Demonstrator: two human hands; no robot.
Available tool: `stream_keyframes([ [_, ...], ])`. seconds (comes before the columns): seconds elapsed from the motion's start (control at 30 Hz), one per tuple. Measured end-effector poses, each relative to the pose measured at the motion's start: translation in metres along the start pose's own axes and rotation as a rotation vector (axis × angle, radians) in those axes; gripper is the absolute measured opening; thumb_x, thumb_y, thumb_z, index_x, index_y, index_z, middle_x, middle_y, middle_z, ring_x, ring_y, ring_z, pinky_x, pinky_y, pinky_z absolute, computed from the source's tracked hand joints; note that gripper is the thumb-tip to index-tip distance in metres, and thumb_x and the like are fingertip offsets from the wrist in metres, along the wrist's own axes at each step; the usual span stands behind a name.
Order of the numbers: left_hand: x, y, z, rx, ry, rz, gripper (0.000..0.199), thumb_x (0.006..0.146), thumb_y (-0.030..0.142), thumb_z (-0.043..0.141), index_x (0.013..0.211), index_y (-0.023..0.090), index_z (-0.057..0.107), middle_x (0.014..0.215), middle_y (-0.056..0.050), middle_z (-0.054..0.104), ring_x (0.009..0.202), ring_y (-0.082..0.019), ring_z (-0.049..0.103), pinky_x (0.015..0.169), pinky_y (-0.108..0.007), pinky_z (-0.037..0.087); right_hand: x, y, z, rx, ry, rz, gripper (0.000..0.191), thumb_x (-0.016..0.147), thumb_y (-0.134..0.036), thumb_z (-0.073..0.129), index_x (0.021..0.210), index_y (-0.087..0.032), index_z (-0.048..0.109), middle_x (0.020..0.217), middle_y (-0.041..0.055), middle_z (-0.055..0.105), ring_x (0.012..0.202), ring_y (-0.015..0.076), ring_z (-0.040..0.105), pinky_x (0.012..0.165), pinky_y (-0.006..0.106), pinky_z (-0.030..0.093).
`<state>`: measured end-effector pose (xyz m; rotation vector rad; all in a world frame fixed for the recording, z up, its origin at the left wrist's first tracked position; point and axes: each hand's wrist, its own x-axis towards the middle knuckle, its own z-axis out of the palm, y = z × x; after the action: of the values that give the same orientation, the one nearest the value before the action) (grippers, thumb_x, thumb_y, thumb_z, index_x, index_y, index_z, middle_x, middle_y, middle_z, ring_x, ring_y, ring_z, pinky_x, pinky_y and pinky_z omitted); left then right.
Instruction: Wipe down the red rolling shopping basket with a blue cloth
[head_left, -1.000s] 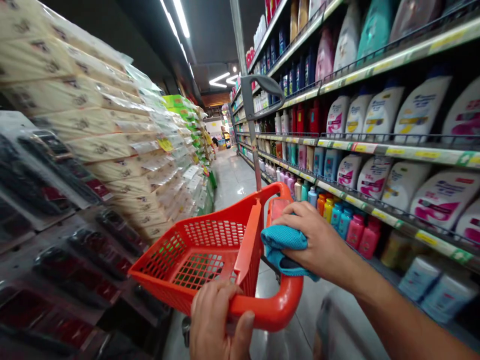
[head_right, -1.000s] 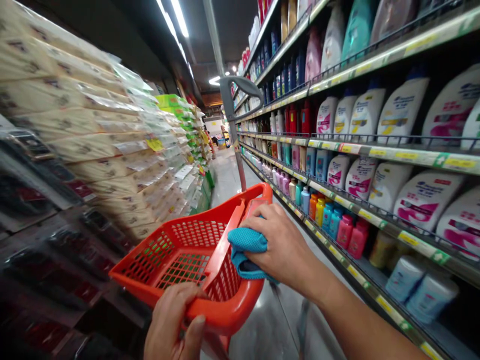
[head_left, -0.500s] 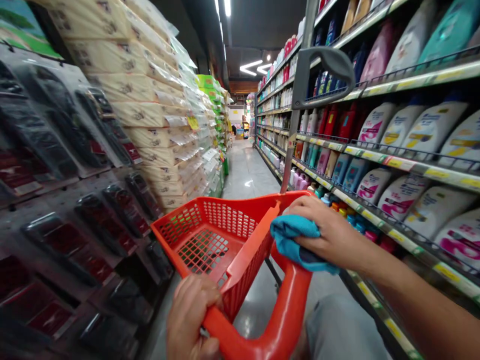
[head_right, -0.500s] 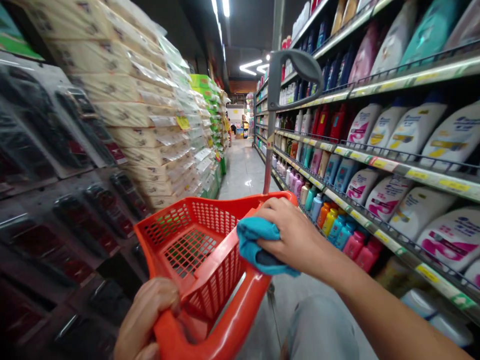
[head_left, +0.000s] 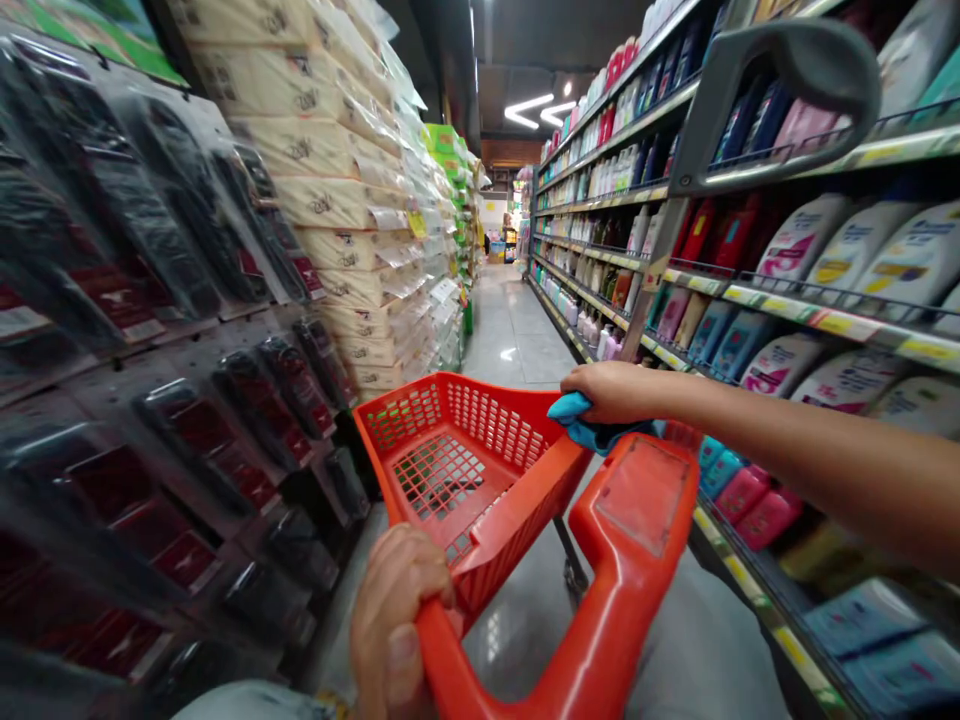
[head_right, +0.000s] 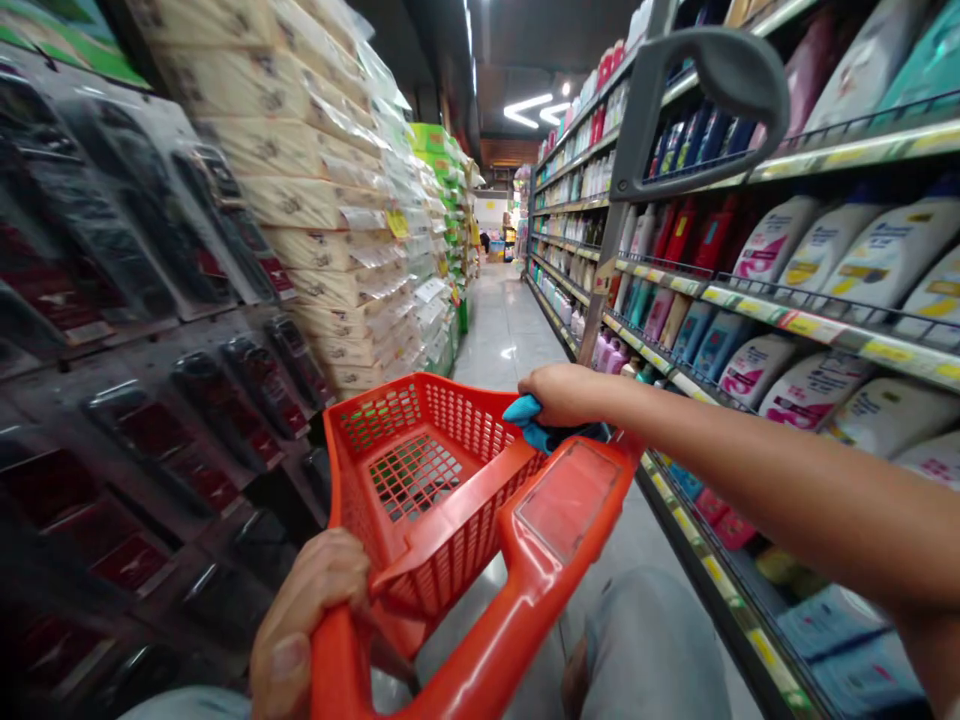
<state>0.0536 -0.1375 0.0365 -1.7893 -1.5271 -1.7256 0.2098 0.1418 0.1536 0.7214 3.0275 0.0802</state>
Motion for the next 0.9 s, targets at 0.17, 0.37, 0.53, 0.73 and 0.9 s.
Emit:
stream_keyframes([
  [0.17, -0.001, 0.000, 0.003, -0.019, 0.044, -0.022, 0.049, 0.104, 0.042, 0.023, 0.067, 0.024, 0.049, 0.062, 0.001, 0.057, 0.064, -0.018, 0.054, 0.076, -0.039, 0.043, -0.005, -0.060, -0.004, 0.041, -0.062, -0.205, 0.020, 0.066, -0.009, 0.072, 0.081, -0.022, 0.068, 0.074, -0.0002, 0.067, 0.062, 0.0145, 0.058, 0.055, 0.025, 0.036],
  [0.37, 0.001, -0.001, 0.003, -0.004, -0.002, -0.059, 0.051, 0.103, 0.044, 0.021, 0.065, 0.023, 0.047, 0.065, -0.002, 0.056, 0.067, -0.019, 0.054, 0.073, -0.039, 0.044, -0.011, -0.120, -0.007, 0.331, -0.097, -0.600, 0.031, 0.064, -0.008, 0.078, 0.088, -0.026, 0.070, 0.083, -0.0053, 0.069, 0.072, 0.0131, 0.062, 0.064, 0.023, 0.044],
  [0.53, 0.003, -0.006, 0.000, -0.007, -0.001, -0.011, 0.048, 0.103, 0.040, 0.022, 0.067, 0.023, 0.047, 0.065, -0.001, 0.055, 0.067, -0.018, 0.054, 0.072, -0.037, 0.043, -0.012, -0.056, -0.019, 0.255, -0.011, -0.320, 0.031, 0.058, 0.007, 0.066, 0.066, -0.023, 0.068, 0.068, -0.0067, 0.061, 0.060, 0.0103, 0.053, 0.062, 0.023, 0.041],
  [0.73, 0.008, -0.009, 0.001, -0.001, 0.030, -0.029, 0.045, 0.101, 0.034, 0.025, 0.064, 0.023, 0.048, 0.065, -0.002, 0.056, 0.069, -0.019, 0.055, 0.074, -0.038, 0.045, -0.094, -0.010, -0.033, 0.169, 0.246, -0.130, 0.037, 0.073, -0.007, 0.059, 0.102, -0.024, 0.073, 0.102, 0.0032, 0.068, 0.092, 0.0197, 0.063, 0.083, 0.033, 0.049],
  [0.9, 0.010, -0.011, 0.004, 0.012, 0.029, -0.085, 0.043, 0.098, 0.033, 0.027, 0.062, 0.024, 0.048, 0.064, -0.003, 0.056, 0.069, -0.020, 0.055, 0.073, -0.037, 0.047, -0.152, -0.090, 0.028, 0.224, 0.705, 0.122, 0.059, 0.065, -0.002, 0.051, 0.116, -0.027, 0.069, 0.124, 0.0076, 0.066, 0.117, 0.0307, 0.056, 0.100, 0.053, 0.045],
])
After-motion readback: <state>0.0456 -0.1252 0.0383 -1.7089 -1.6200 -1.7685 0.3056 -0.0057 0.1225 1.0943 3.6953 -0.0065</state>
